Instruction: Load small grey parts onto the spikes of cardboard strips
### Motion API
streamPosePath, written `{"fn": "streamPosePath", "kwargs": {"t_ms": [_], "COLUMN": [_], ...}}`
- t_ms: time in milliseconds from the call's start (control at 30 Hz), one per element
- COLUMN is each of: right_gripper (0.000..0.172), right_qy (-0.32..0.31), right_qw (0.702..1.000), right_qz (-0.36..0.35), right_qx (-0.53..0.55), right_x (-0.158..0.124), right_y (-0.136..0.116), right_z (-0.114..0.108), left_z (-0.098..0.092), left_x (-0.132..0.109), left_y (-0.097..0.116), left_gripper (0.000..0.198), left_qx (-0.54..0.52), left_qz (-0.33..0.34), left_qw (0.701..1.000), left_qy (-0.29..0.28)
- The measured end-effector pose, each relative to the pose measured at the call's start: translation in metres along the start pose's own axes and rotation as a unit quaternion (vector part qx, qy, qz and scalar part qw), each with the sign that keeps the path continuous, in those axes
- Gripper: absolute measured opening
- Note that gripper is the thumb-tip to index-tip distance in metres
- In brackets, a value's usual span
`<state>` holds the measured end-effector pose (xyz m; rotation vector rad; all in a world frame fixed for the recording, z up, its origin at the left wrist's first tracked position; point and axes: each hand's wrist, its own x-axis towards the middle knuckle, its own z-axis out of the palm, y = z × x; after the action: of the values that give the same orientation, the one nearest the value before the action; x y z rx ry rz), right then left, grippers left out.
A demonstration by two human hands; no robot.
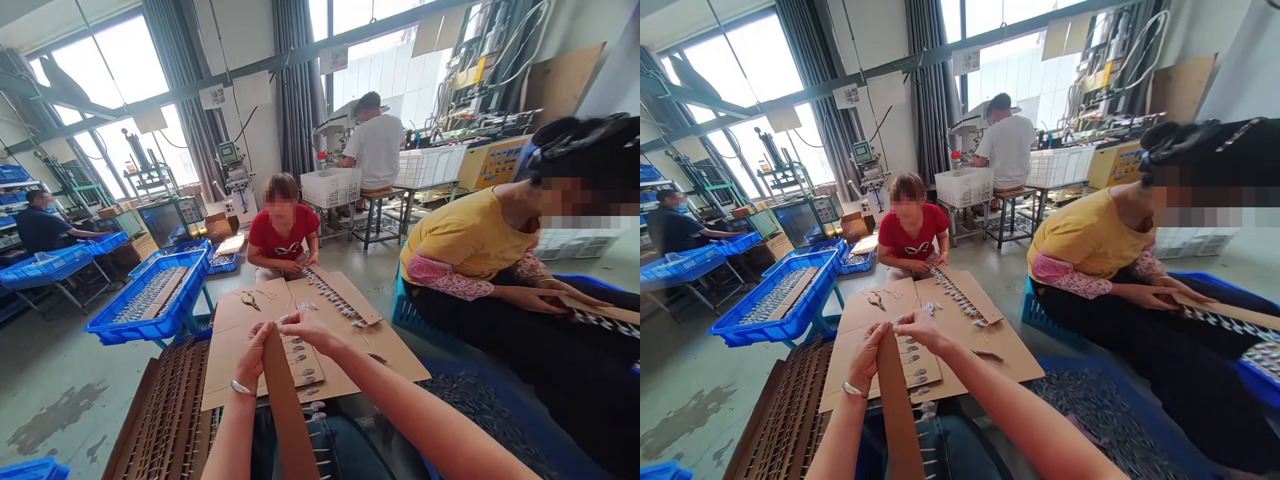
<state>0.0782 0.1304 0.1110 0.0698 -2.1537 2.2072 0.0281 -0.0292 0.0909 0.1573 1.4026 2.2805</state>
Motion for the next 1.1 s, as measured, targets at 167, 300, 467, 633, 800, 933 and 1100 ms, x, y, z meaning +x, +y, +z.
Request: {"fn": "streamPosePath", "kwargs": {"t_ms": [167, 300, 467, 633, 800, 933, 1100], "right_gripper": [0.018, 0.012, 0.011, 0.014, 0.022, 0.019, 0.011], "right_qy": [0.033, 0.095, 0.146, 0.157, 0.169, 0.197, 0.228], "right_qw": [0.999, 0.994, 0.986, 0.983, 0.981, 0.974, 0.966], "right_qz": [0.027, 0.051, 0.079, 0.093, 0.094, 0.1, 0.086], "right_qx": [0.018, 0.012, -0.007, -0.016, -0.029, -0.05, -0.088], "right_x": [0.005, 0.007, 0.007, 0.006, 0.005, 0.002, 0.0], "right_y": [0.012, 0.025, 0.035, 0.044, 0.057, 0.068, 0.075], "right_z": [0.001, -0.003, -0.02, -0.044, -0.055, -0.057, -0.056], "left_z": [0.0, -0.004, -0.016, -0.029, -0.037, -0.043, -0.047], "left_x": [0.009, 0.017, 0.028, 0.035, 0.04, 0.042, 0.042], "left_y": [-0.013, -0.024, -0.037, -0.047, -0.052, -0.059, -0.066], "left_gripper": [0.038, 0.039, 0.038, 0.037, 0.036, 0.038, 0.038], "left_qx": [0.01, -0.001, -0.006, -0.01, 0.002, 0.01, -0.009], "left_qz": [-0.005, -0.019, -0.04, -0.053, -0.081, -0.109, -0.106], "left_qw": [1.0, 1.0, 0.999, 0.998, 0.997, 0.994, 0.994], "left_qy": [0.001, 0.011, 0.021, 0.025, -0.006, -0.01, 0.002]}}
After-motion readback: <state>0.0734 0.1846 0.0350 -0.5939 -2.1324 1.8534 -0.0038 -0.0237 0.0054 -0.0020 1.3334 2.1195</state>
